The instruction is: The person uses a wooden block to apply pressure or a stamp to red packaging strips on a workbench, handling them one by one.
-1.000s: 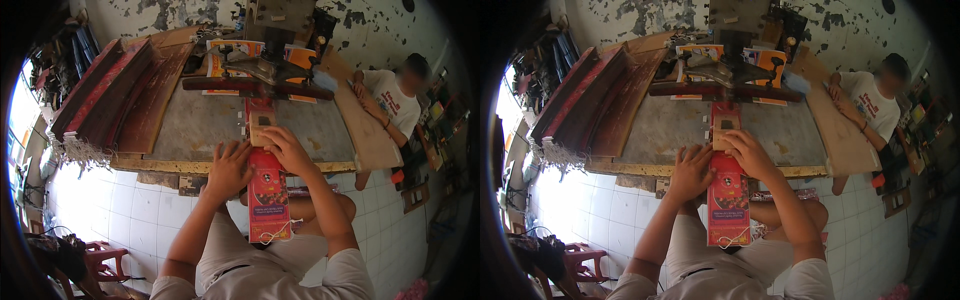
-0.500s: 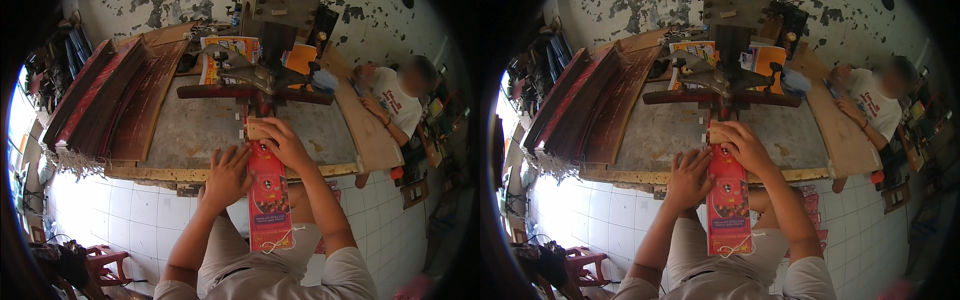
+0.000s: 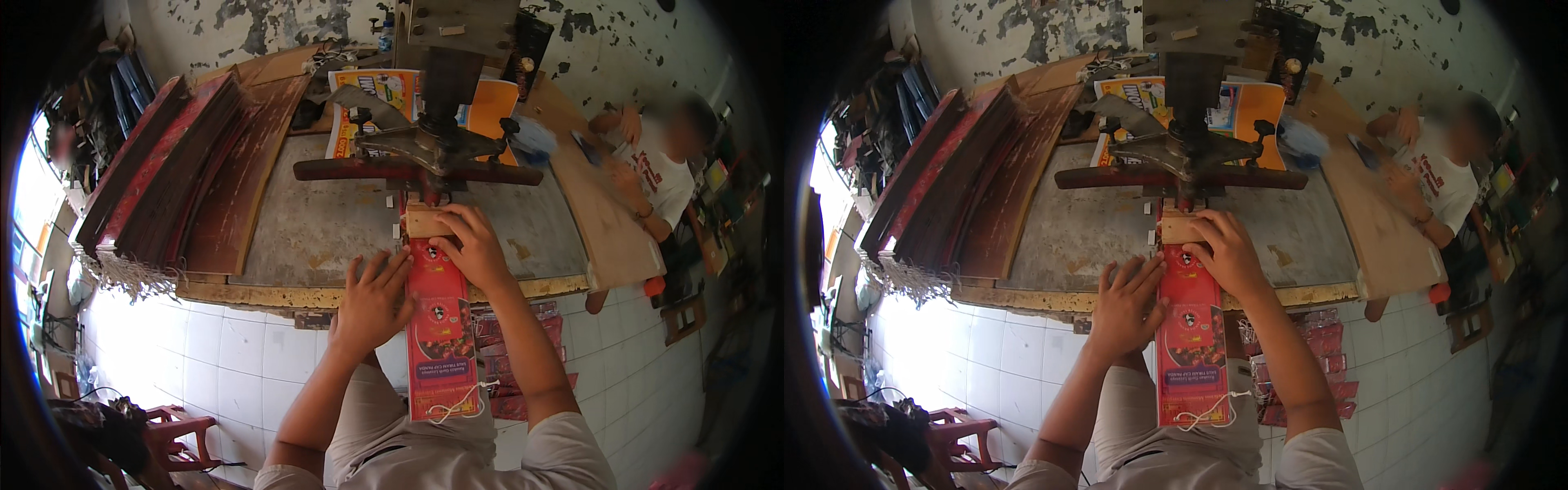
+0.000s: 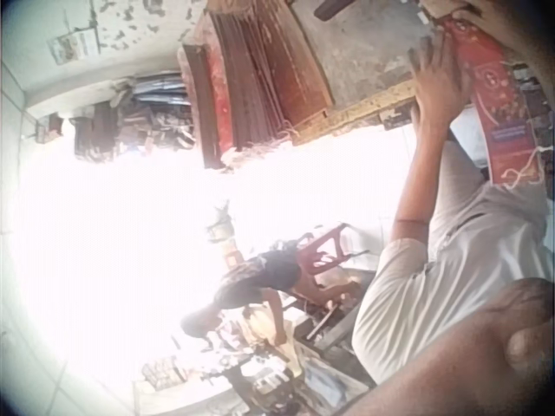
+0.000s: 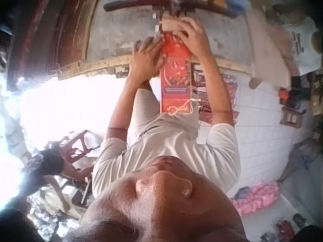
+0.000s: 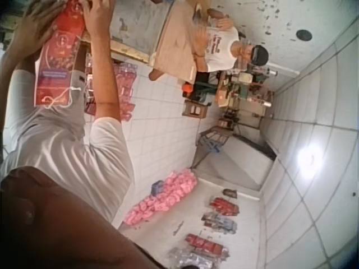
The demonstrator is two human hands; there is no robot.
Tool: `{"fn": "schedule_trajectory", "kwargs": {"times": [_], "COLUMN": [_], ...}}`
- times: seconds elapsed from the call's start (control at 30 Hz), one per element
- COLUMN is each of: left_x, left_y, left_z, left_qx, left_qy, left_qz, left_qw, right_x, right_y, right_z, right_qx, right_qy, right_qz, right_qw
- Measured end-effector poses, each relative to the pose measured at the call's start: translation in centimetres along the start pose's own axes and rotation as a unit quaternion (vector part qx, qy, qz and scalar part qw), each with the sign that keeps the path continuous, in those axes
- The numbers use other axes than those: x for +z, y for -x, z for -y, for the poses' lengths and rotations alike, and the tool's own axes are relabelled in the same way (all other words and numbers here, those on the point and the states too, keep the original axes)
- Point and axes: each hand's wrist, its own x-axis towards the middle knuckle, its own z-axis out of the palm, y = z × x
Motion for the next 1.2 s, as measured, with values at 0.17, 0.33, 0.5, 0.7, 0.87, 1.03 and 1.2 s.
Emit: {"fn": "schedule_trajectory", "kwargs": {"times": [0.17,0.33,0.5,0.7,0.87,1.03,1.2], "left_x": [0.8,2.4,4.9,9.0,9.1,9.5,10.1], "left_y": [1.0,6.3,10.2,10.8,11.4,11.7,12.0], "left_z": [0.2,1.0,1.7,2.3,2.3,2.7,3.0], "left_qx": [-0.005,-0.029,-0.043,-0.036,-0.041,-0.038,-0.026], "left_qy": [0.034,0.014,-0.041,-0.043,-0.056,-0.057,-0.078], "left_qz": [-0.024,-0.072,-0.099,-0.143,-0.147,-0.155,-0.167], "left_qw": [0.999,0.997,0.993,0.988,0.987,0.986,0.983], "right_x": [-0.4,-7.3,-16.5,-24.5,-23.5,-22.7,-22.9], "right_y": [2.2,8.2,12.6,16.8,16.8,17.0,16.9], "right_z": [0.8,3.7,-5.7,-26.1,-27.7,-26.8,-26.3], "right_qx": [0.061,0.089,0.396,0.254,0.314,0.279,0.273], "right_qy": [-0.076,-0.127,-0.1,0.226,0.22,0.215,0.252], "right_qz": [0.011,0.069,-0.001,-0.119,-0.125,-0.124,-0.11], "right_qw": [0.995,0.985,0.913,0.933,0.915,0.927,0.922]}}
